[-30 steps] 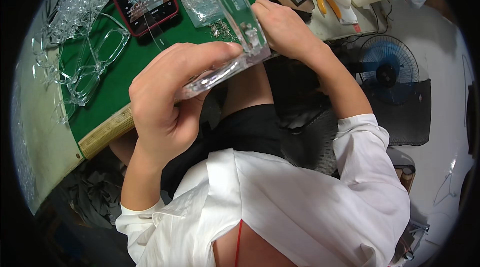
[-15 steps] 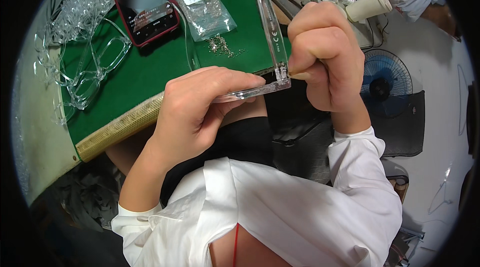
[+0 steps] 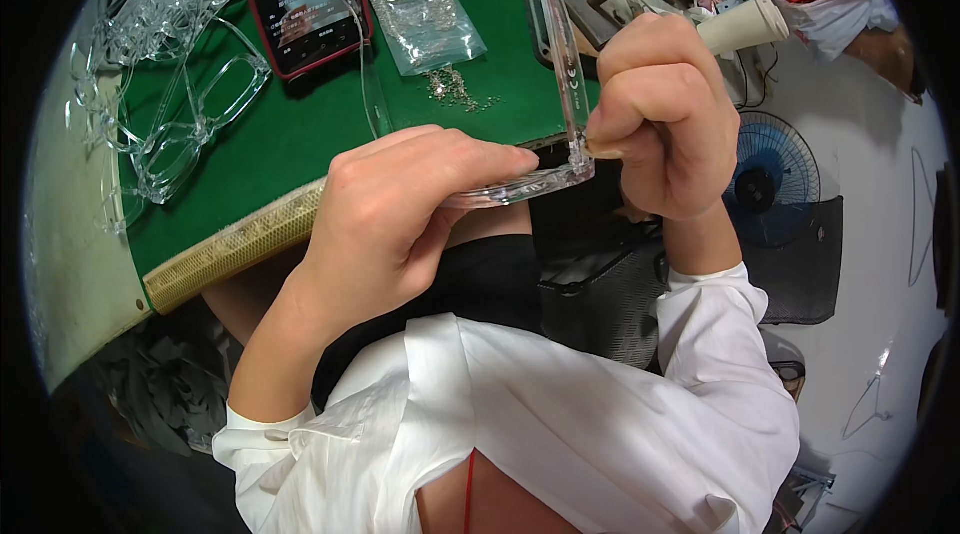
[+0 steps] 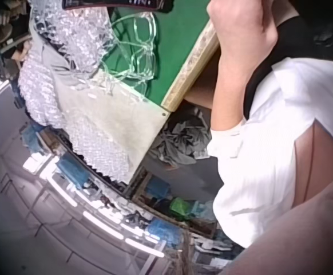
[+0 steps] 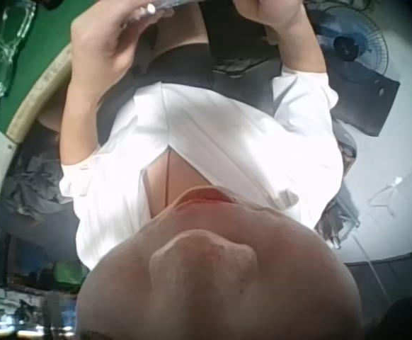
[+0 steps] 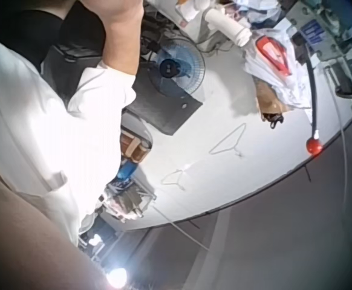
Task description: The person sits on the floor and assembles eyeglasses by hand. They pick up a clear frame, insert small metal screws into the hinge area, and tighten them. The person repeats this process for multiple frames, placing finished units aside.
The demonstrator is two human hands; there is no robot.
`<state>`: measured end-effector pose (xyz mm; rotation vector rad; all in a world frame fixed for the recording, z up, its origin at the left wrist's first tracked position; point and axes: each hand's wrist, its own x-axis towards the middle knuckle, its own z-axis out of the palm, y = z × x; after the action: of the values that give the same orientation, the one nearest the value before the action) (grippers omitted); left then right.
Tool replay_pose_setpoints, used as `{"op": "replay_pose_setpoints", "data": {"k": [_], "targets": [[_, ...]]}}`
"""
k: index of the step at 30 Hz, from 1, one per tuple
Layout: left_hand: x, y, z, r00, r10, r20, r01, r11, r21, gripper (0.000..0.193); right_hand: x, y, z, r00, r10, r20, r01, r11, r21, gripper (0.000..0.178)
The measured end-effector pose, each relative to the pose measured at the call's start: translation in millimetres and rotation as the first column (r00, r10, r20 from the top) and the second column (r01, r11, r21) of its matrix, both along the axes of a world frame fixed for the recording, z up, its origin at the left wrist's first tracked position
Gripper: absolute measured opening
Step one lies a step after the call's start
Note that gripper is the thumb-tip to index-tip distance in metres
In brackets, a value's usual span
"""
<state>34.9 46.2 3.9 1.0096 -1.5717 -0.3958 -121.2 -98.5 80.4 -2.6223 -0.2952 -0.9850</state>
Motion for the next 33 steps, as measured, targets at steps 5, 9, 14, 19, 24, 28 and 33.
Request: {"op": "replay_pose_setpoints", "data": {"k": [5,9,14,19,24,28,33], "targets": [[-3.1,2.7,2.3,0.999,-0.011,-0.036,0.012,0.999,0.034,0.037,0.2,-3.9,0.0,0.998,0.04,0.043,-0.043,0.997,0.061,0.019],[-5.8,3.8,4.1,0.997,-0.016,-0.072,0.02,0.999,0.049,0.036,-1.0,-3.5,-0.4,0.999,0.041,0.028,-0.044,0.988,0.147,0.02],[-0.4,3.9,7.7,0.992,0.055,0.115,-0.056,0.998,0.002,0.038,-3.2,-2.6,2.6,1.0,0.027,-0.008,-0.026,0.992,0.125,0.019],[-5.1,4.7,4.4,1.0,-0.004,-0.022,0.005,1.0,0.029,0.039,-3.7,-1.6,1.7,0.999,0.033,-0.017,-0.029,0.978,0.205,0.017],[-6.5,4.5,3.7,0.999,-0.003,-0.039,0.003,1.0,0.013,0.038,-5.2,1.2,-1.4,0.999,0.03,-0.02,-0.021,0.939,0.343,0.014],[-4.0,4.9,4.3,1.0,0.02,0.02,-0.02,1.0,-0.007,0.036,-6.1,-1.3,-0.2,0.997,0.059,-0.045,-0.04,0.935,0.353,0.015],[-5.8,5.7,6.8,0.999,-0.017,-0.029,0.017,1.0,0.023,0.035,-6.1,-4.0,2.1,0.992,0.103,-0.072,-0.067,0.917,0.393,0.016]]}}
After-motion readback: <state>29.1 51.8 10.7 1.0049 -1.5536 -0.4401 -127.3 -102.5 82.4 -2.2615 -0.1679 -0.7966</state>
